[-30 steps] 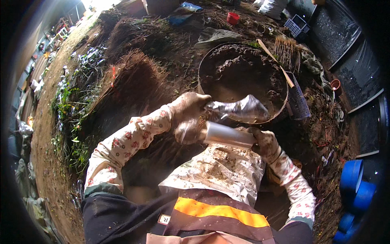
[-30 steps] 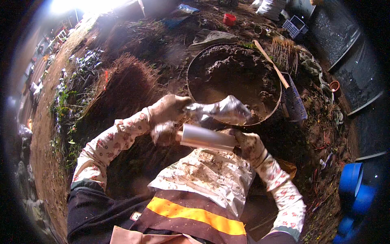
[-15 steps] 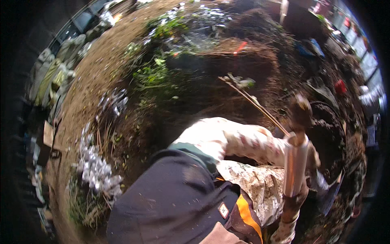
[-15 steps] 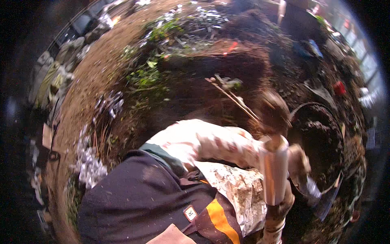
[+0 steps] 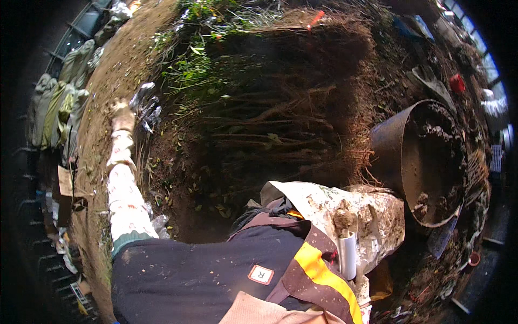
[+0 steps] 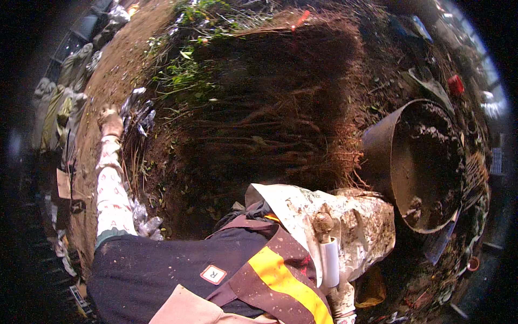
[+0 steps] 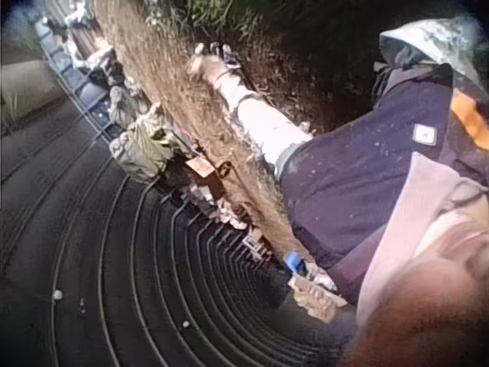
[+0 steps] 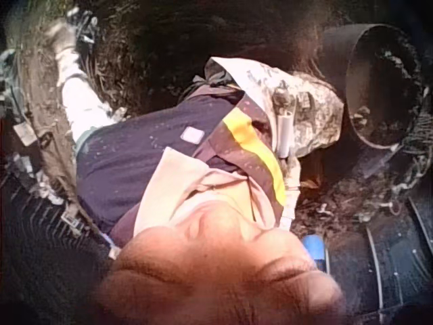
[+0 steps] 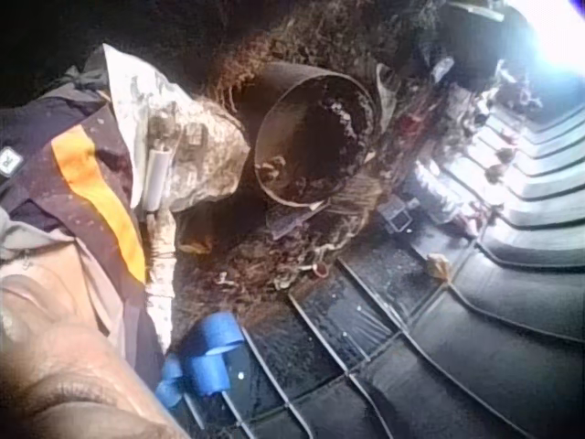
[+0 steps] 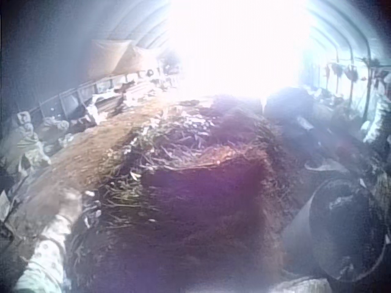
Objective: The person repeatedly picks up root-like objects from a pile, dips them into a bucket of muddy water, and uses a cylindrical tool to scrub and clean them. The cleaned roots are then placed back onto the pile.
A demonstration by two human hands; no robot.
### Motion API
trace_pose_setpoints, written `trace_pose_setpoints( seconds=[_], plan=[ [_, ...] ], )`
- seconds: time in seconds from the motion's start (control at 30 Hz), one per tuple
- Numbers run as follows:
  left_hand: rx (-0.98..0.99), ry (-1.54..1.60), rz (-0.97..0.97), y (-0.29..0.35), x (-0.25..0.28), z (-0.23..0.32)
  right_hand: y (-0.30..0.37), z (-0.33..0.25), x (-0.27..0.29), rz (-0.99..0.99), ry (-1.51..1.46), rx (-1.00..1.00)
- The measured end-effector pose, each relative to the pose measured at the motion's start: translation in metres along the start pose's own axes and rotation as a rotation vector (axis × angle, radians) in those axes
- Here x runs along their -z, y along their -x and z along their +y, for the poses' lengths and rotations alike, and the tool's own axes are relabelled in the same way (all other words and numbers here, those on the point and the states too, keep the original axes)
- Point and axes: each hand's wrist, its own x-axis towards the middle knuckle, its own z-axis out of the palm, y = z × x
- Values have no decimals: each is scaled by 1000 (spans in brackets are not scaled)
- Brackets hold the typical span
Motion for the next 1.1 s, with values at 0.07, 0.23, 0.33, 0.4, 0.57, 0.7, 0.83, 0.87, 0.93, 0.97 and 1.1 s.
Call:
trace_pose_setpoints(
  seconds=[0.07,0.23,0.33,0.4,0.57,0.7,0.83,0.87,0.93,0.97,1.1],
  plan=[
    [-139,105,157,-14,-7,55,6,-18,10,-58,162,103],
    [-608,812,499,32,84,311,17,-80,43,52,305,-79],
    [-678,878,139,47,70,414,21,-81,45,43,211,-129],
    [-589,689,-348,49,82,454,27,-79,36,49,224,-156],
    [-643,658,-418,34,-23,489,29,-64,11,86,205,-186],
    [-782,533,-397,21,-8,473,21,-58,-2,162,161,-262],
    [-574,883,-520,47,29,456,13,-60,-1,179,163,-258],
    [-608,816,-388,56,14,460,12,-60,0,158,184,-270],
    [-719,798,-114,75,24,455,10,-62,2,137,202,-282],
    [-784,869,78,82,28,456,9,-64,4,137,203,-283],
    [-831,780,95,110,28,487,4,-66,4,146,213,-299]
  ],
)
